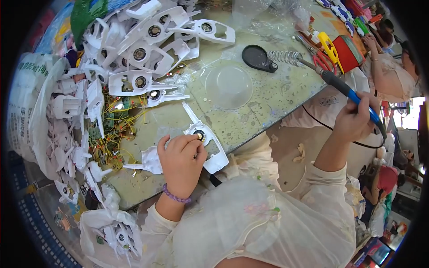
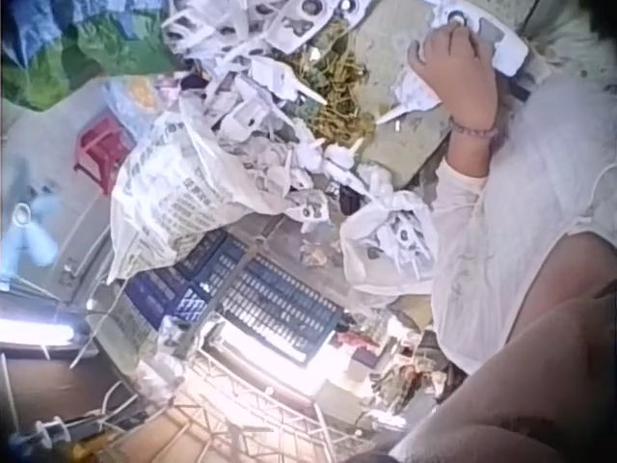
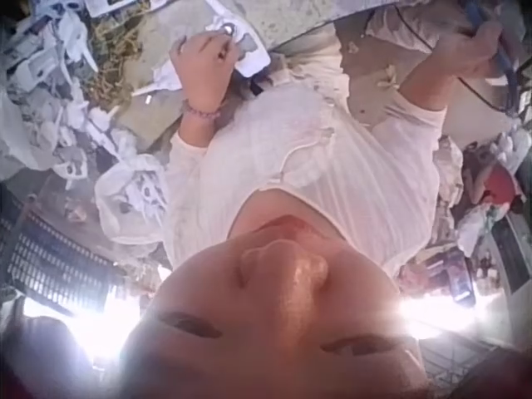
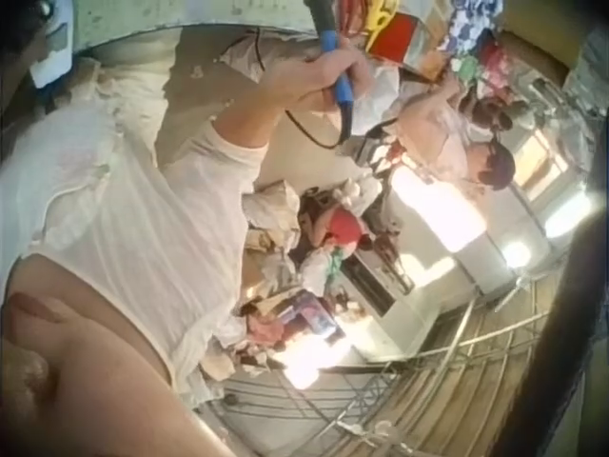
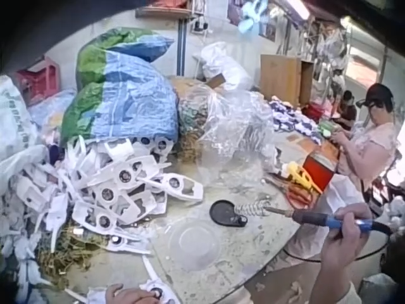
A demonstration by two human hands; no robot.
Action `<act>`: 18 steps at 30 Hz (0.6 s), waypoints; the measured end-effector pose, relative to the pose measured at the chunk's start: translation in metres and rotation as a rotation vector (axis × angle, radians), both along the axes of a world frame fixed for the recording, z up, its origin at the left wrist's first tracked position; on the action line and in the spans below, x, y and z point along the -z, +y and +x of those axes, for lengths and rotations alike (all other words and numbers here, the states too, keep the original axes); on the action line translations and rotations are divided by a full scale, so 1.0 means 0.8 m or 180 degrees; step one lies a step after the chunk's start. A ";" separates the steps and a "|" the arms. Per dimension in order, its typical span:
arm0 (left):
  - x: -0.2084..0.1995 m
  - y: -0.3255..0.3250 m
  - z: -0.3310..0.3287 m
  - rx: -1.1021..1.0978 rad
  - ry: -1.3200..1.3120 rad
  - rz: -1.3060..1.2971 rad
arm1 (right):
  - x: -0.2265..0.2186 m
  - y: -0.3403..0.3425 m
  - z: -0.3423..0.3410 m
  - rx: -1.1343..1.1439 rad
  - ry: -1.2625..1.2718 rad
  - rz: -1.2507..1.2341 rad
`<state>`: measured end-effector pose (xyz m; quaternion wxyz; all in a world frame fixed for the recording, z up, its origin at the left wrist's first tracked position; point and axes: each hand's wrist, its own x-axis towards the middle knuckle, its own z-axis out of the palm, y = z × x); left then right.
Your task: Soldering wires to electronic circuit boards and assembling components into plastic housings.
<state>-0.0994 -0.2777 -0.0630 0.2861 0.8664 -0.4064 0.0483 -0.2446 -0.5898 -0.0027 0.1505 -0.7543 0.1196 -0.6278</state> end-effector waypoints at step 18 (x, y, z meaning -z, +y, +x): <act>-0.014 0.104 0.033 -0.0563 0.0913 -0.0974 | 0.086 0.204 0.031 -0.1815 0.2735 0.2459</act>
